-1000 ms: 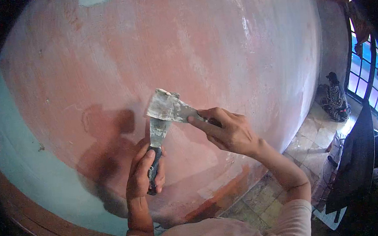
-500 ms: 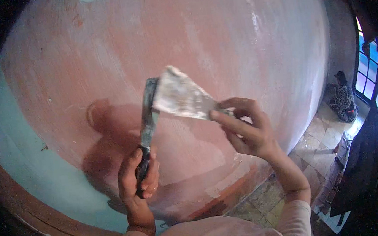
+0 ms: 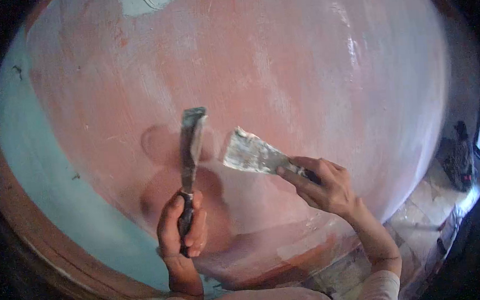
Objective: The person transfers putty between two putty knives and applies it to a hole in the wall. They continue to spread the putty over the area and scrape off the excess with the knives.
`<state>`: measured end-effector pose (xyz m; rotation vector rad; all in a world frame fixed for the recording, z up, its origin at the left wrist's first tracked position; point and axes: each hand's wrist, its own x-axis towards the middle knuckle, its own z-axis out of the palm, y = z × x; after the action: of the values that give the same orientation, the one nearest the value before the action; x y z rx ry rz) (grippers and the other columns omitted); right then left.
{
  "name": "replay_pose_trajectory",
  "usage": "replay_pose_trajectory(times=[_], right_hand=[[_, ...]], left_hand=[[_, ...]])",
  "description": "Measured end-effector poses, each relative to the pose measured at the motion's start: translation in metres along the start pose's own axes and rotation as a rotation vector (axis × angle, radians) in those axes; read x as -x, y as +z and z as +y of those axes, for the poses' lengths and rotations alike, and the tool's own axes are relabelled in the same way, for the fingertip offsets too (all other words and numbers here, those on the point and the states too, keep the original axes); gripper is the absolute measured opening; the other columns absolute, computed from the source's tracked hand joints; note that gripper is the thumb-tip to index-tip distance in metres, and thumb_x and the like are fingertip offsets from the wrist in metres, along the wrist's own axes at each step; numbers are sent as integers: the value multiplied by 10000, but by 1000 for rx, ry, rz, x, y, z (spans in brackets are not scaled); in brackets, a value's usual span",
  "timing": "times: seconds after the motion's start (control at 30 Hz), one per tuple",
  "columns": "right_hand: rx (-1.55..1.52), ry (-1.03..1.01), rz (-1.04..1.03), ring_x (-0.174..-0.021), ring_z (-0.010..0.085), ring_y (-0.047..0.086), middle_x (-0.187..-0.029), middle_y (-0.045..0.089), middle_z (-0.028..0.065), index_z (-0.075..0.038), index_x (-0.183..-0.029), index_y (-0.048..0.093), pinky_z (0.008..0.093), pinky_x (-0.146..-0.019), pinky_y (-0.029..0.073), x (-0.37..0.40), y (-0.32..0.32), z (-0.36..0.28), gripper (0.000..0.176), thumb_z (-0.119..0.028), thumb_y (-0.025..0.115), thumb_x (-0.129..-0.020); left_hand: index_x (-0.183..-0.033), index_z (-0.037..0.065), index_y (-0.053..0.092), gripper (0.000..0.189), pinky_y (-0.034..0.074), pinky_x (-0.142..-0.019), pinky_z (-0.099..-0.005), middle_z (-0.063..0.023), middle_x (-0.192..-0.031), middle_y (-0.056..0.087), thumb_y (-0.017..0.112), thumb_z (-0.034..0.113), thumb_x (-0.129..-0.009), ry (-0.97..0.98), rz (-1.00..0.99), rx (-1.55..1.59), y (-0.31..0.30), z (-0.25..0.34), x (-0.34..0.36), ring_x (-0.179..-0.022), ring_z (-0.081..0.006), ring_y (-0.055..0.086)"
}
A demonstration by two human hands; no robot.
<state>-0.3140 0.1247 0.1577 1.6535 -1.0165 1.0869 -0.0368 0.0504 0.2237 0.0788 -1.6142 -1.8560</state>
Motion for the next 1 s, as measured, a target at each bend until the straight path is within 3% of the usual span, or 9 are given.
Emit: replay_pose_trajectory(times=[0.07, 0.2, 0.3, 0.4, 0.63, 0.67, 0.8, 0.9, 1.0], right_hand=[[-115, -59, 95, -640, 144, 631, -952, 631, 122, -87, -1125, 655, 260, -475, 498, -2, -8, 21, 360, -20, 629, -771], [-1177, 513, -33, -440, 137, 558, -686, 645, 175, 81, -1224, 516, 234, -424, 466, -29, -40, 36, 394, -212, 456, -968], [-1792, 553, -246, -461, 110, 551, -753, 670, 150, 14, -1355, 437, 231, -413, 447, -34, -34, 57, 416, -153, 486, -977], [-1745, 602, -403, -460, 90, 532, -756, 669, 125, -16, -1378, 419, 223, -416, 442, -66, 42, 28, 416, -122, 476, -979], [-1641, 664, -514, -419, 94, 499, -698, 634, 113, -48, -1365, 454, 221, -394, 412, -23, 47, 73, 415, -186, 495, -975], [-1709, 758, -469, -535, 89, 534, -785, 651, 90, -48, -1340, 494, 223, -462, 445, -17, 41, 79, 384, -71, 500, -957], [-962, 53, 48, -752, 124, 578, -997, 610, 123, -57, -1258, 588, 275, -539, 484, -51, 28, 76, 435, -3, 614, -827], [-533, -183, 174, -713, 186, 599, -998, 597, 130, -84, -1255, 597, 300, -560, 512, -83, 35, 66, 531, 19, 654, -738], [-710, -121, 109, -718, 240, 614, -988, 597, 143, -135, -1283, 578, 347, -587, 534, -78, 52, 50, 588, 25, 650, -722]], left_hand=[[-969, 5, 456, 342, 333, -289, -245, -36, -456, 397, 369, 335, -988, 41, 59, -14, 18, -4, -2, -288, -111, 344], [-963, 5, 460, 360, 341, -284, -245, -32, -451, 394, 382, 355, -986, 38, 99, -8, 60, -32, -17, -286, -111, 346], [-965, 14, 462, 352, 338, -282, -250, -30, -449, 390, 392, 358, -985, 24, 132, 32, 89, -43, -22, -282, -113, 342], [-966, 20, 463, 342, 331, -277, -250, -30, -446, 387, 398, 355, -983, 73, 248, 49, 34, -20, -3, -275, -113, 332], [-948, 40, 458, 354, 316, -262, -258, -16, -442, 390, 375, 381, -988, 134, 433, -63, 68, -17, -6, -265, -107, 333], [-941, 48, 456, 341, 319, -262, -255, -3, -441, 387, 358, 370, -993, 137, 399, -58, 69, -17, -7, -262, -108, 341], [-967, 50, 429, 301, 319, -250, -244, -3, -442, 385, 307, 324, -1005, 61, 345, 183, 71, -18, -13, -259, -115, 357], [-1002, 45, 390, 257, 333, -239, -245, -21, -455, 405, 251, 260, -1014, 13, 222, 396, 74, -14, -13, -268, -127, 387], [-1013, 38, 374, 248, 346, -245, -250, -36, -472, 418, 231, 241, -1014, 10, 140, 501, 68, -11, -8, -289, -144, 412]])
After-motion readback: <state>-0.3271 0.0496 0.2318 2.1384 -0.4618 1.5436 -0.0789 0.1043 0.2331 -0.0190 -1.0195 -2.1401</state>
